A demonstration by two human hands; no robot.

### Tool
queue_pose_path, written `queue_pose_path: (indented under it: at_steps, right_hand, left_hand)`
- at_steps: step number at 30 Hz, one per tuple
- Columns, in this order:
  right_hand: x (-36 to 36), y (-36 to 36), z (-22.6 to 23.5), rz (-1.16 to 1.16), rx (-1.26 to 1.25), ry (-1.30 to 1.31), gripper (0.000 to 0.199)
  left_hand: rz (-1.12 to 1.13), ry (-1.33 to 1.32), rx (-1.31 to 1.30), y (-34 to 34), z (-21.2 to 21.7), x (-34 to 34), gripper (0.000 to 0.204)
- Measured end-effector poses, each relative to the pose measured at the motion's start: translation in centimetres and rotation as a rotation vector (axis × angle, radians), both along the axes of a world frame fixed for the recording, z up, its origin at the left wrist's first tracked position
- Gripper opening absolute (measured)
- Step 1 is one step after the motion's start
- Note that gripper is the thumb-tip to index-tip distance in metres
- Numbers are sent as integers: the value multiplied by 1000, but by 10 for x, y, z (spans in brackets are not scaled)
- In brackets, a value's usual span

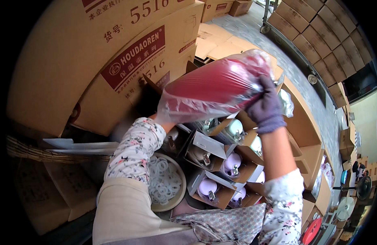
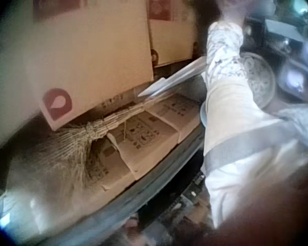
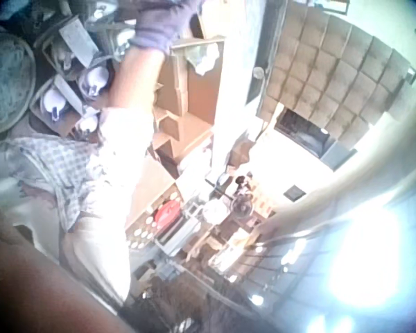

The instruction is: The person assembles electric kettles by inserting the inner stainless steel liner into the outer plastic shell and securing the lid. They then apply a barcode sticker to the bottom of the lid and place the finished kettle into a cardboard box.

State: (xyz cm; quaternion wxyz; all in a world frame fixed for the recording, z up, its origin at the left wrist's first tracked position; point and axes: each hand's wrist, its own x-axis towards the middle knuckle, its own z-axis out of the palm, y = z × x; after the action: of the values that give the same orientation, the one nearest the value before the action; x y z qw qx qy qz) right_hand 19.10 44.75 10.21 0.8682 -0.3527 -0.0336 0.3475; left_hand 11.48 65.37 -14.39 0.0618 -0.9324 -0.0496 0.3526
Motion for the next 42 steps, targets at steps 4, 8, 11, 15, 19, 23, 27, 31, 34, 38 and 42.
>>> queue_pose_path:
  at_steps: [4,8,11,15,19,23,27,31,34,38,42]
  right_hand:
    - [24,63,-66,-97,-124,29,25]
    - [12,99,-105,-222,-229,-117,26]
    - [-26,113,-117,-209,-371,-231,29]
    - [-53,123,-179,60,-886,-540,39]
    - [-62,109,-252,586,-1266,-1278,56]
    - [-89,45,-185,604,-877,-955,46]
    - [-134,-74,-134,373,-1062,-707,40]
    - [-195,-199,-67,-14,-1214,-615,33]
    - [-259,-310,-68,-406,-1275,-537,31]
    - [-327,-409,-73,-698,-1208,-179,26]
    - [-351,-491,-76,-601,-1656,-467,23]
  left_hand:
    - [-54,-108,48,10,-8,-33,67]
    - [-10,-84,14,3,2,-48,73]
    - [109,0,-78,1,18,-53,79]
    - [118,-70,-40,0,16,-62,70]
    - [185,46,-37,1,11,-65,58]
    - [154,-142,-163,4,5,-69,62]
    - [170,-61,-130,0,17,-71,69]
    - [190,-74,-130,-6,23,-68,70]
    - [208,-241,-255,-2,11,-71,71]
    - [243,-132,-208,-9,40,-66,71]
    - [-2,-321,18,-46,75,-51,34]
